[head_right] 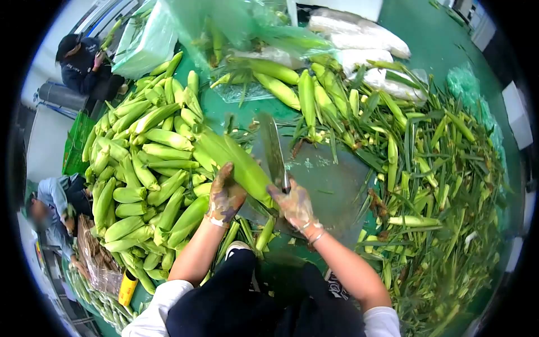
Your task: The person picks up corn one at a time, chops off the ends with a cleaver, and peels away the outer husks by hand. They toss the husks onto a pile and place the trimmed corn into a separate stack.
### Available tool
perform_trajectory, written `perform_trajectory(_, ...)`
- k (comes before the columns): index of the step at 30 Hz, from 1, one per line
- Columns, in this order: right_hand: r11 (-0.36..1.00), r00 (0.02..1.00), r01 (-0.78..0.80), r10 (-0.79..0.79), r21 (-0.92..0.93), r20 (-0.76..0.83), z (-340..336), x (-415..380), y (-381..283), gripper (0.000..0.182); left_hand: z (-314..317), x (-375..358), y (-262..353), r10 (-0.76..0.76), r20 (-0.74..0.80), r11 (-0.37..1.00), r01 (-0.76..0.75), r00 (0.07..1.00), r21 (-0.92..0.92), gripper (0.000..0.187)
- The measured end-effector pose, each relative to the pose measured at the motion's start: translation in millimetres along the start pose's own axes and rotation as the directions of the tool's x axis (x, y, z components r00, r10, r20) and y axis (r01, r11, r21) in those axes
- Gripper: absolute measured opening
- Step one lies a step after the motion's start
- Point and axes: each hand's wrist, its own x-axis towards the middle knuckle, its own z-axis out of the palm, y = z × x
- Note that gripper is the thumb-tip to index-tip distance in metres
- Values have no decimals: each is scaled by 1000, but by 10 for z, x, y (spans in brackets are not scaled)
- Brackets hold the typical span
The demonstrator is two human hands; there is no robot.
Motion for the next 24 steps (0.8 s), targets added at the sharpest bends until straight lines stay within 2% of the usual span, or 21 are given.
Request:
perform_trajectory(1, 985, 985, -139, 148, -97, 91, 40, -3, 75, 33, 38, -16, 113, 21, 3, 1000, -21, 1000, -12, 53)
perform_trajectory(2, 983, 989, -126, 134, -133, 55, 68, -80, 267, 35, 102, -71, 305, 169, -90, 893, -114, 982, 435, 53)
perform_trajectory(3, 980, 993, -109, 115, -166, 24, 69, -209, 473, 36, 138, -135, 527, 345, -120, 594, -118, 931, 796, 54)
perform_trajectory(4, 956, 987, -157, 163, -249, 3, 25, -365, 636, 33, 144, -145, 787, 340, 33, 243, -122, 940, 962, 57)
perform_trajectory(5, 920, 976, -214, 217, -330, -29, -17, -441, 740, 31, -49, -120, 885, 335, 83, -57, -68, 938, 996, 62)
perform_trajectory(6, 919, 976, -211, 217, -334, -21, -27, -443, 694, 31, -133, -185, 958, 340, 75, -55, -60, 937, 997, 62)
perform_trajectory(8, 967, 986, -147, 125, -208, -114, -79, -540, 524, 26, -266, -366, 962, 210, 110, -380, -23, 972, 925, 54)
perform_trajectory(9, 966, 983, -159, 137, -203, -121, -49, -488, 431, 26, -298, -420, 900, 196, 110, -383, -27, 974, 923, 54)
perform_trajectory(11, 974, 986, -163, 158, 157, 46, 104, -291, 136, 21, -327, -523, 730, 161, 259, -441, -165, 952, 882, 55)
perform_trajectory(13, 993, 998, -30, 24, 119, 51, 226, -157, -142, 22, -316, -508, 620, 144, 409, -481, -297, 901, 825, 61)
perform_trajectory(14, 993, 998, -31, 25, 111, 51, 261, -84, -288, 22, -307, -507, 610, 131, 410, -481, -304, 903, 823, 62)
perform_trajectory(15, 861, 986, -142, 82, 488, 143, 296, -17, -428, 22, -286, -522, 618, 118, 407, -482, -306, 906, 821, 63)
perform_trajectory(16, 578, 964, -258, 96, 774, 250, 329, 19, -494, 22, -259, -553, 666, 121, 401, -482, -300, 908, 824, 63)
perform_trajectory(17, 577, 962, -264, 97, 773, 255, 396, 67, -388, 22, -218, -595, 753, 38, 331, -582, -248, 943, 774, 64)
perform_trajectory(18, 483, 958, -259, 18, 837, 286, 490, 147, -180, 22, -229, -618, 839, -41, 248, -676, -210, 968, 706, 66)
perform_trajectory(19, 381, 953, -255, -57, 889, 298, 529, 186, -50, 22, -465, -670, 1007, -17, 312, -714, -230, 950, 661, 72)
perform_trajectory(20, 607, 923, -384, 259, 695, 283, 485, 171, -201, 22, -824, -736, 1258, 157, 512, -818, -179, 845, 547, 58)
perform_trajectory(21, 600, 925, -380, 269, 704, 270, 449, 120, -131, 22, -1076, -789, 1709, 316, 511, -811, -53, 799, 583, 52)
perform_trajectory(22, 899, 962, -230, 152, 374, 226, 416, 26, -25, 21, -1329, -841, 2160, 465, 497, -774, 66, 733, 629, 45)
perform_trajectory(23, 999, 973, -22, 30, -39, 230, 385, -47, 79, 21, -1523, -1011, 2681, 439, 565, -852, 126, 699, 508, 51)
perform_trajectory(24, 998, 921, -35, 55, -58, 386, 373, -77, 207, 20, -1716, -1176, 3200, 410, 629, -904, 204, 660, 376, 57)
